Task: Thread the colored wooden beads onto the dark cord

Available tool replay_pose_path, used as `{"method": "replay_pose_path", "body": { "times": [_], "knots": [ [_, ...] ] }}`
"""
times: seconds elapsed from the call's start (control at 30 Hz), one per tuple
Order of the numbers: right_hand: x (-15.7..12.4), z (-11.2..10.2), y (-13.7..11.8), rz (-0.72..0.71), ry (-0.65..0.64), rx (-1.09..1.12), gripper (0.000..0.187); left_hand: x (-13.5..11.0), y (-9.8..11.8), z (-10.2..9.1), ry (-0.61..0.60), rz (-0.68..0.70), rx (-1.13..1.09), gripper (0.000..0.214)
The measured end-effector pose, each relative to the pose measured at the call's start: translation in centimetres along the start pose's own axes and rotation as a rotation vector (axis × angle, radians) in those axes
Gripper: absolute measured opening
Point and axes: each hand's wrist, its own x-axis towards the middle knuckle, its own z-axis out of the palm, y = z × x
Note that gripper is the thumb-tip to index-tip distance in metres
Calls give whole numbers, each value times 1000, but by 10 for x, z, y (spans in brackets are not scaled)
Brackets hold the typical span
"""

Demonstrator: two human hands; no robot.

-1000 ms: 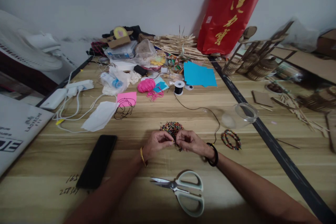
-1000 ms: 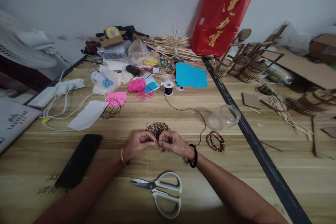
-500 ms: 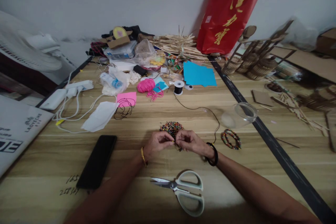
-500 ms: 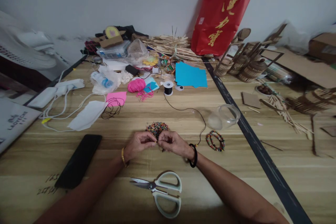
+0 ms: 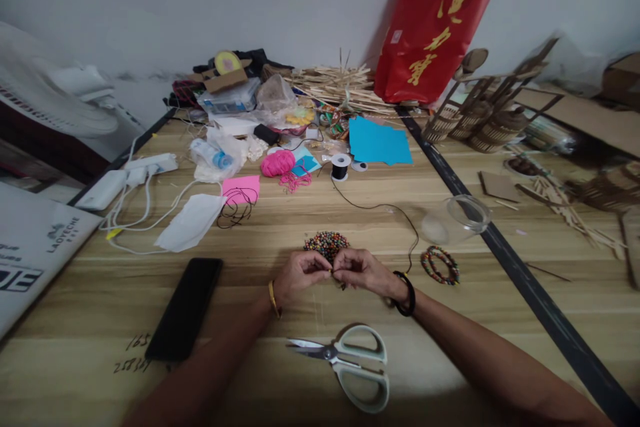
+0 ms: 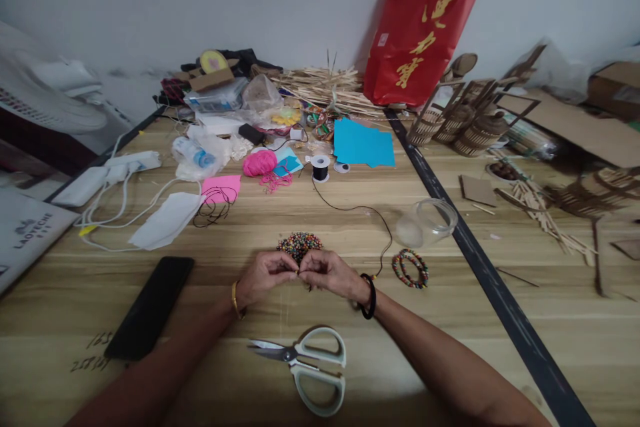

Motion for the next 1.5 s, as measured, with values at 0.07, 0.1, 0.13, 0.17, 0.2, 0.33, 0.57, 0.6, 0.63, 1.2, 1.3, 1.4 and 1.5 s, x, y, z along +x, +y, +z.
{"method": "replay_pose_path", "body": {
  "times": [0.07,0.1,0.13,0.17,0.2,0.33,0.57,0.6,0.63,1.2,1.3,1.4,1.5],
  "knots": [
    [0,0,2,-3,-3,14,33,0,-1,0,1,-8,-9,27],
    [1,0,4,-8,-5,21,34,0,-1,0,-1,-13,-15,27],
    [1,0,5,-15,-5,25,34,0,-2,0,-3,-18,-21,28],
    [1,-1,6,-21,-5,27,34,0,-2,0,-4,-23,-28,29],
    [1,-1,7,-25,-7,28,34,0,-2,1,-6,-27,-36,30],
    [2,-1,8,-31,-12,30,35,0,-2,1,-3,-31,-56,33],
    [1,0,2,-19,-5,10,34,-1,-3,1,2,-24,-40,32],
    [1,0,1,-14,-4,6,34,-1,-3,1,4,-24,-33,31],
    [0,0,1,-10,-3,2,33,-1,-2,1,6,-23,-24,30],
    [0,0,-1,-17,16,-17,34,1,1,-3,57,14,15,25],
    [0,0,0,-14,6,-17,34,1,2,-3,70,8,21,25],
    [1,0,0,-23,5,-10,34,1,2,-2,68,9,32,26],
    [1,0,0,-27,0,-14,34,1,2,-2,68,16,36,27]
  ]
}}
